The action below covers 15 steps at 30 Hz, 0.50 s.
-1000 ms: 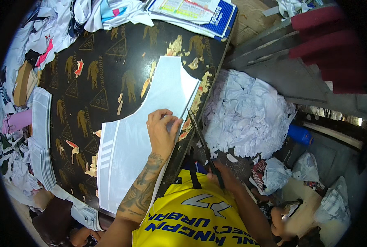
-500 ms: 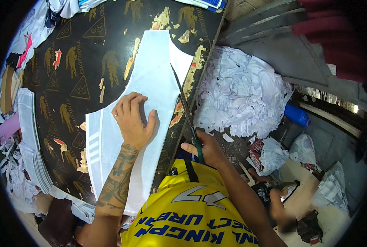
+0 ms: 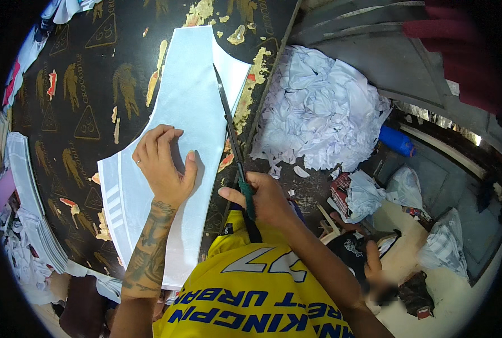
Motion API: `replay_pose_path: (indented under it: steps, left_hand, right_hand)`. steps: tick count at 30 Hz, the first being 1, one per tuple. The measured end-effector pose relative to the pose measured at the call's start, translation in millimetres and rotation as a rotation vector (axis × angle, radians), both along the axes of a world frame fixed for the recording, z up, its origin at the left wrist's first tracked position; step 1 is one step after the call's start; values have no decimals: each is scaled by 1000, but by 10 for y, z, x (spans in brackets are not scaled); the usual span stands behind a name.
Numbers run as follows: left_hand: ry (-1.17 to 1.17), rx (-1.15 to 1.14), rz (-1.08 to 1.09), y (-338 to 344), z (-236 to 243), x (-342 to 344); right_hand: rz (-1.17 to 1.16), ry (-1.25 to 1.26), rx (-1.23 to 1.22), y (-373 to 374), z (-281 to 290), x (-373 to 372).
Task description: The person uses shears to cut a large white sheet of fabric or transfer material on a cluttered work table. They repeatedly align the sheet, cut along its edges, and stack the trimmed pieces. The person also handles printed graphics and other fabric scraps during the process.
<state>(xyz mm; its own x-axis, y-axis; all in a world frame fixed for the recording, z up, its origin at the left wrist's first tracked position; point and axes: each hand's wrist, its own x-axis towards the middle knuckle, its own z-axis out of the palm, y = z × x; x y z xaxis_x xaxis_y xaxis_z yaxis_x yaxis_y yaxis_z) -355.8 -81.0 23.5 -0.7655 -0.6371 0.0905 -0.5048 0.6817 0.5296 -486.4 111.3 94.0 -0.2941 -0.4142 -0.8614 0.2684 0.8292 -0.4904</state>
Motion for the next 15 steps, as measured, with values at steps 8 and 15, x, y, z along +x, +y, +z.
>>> replay_pose_path:
  steps: [8,15]
  left_hand:
    - [1,22,11,-8,14,-15]
    - [-11,42,20,-6,33,-3]
  right_hand:
    - [-18,86,-28,-226,-95,-8]
    - [9,113,-15,-428,-61,-82]
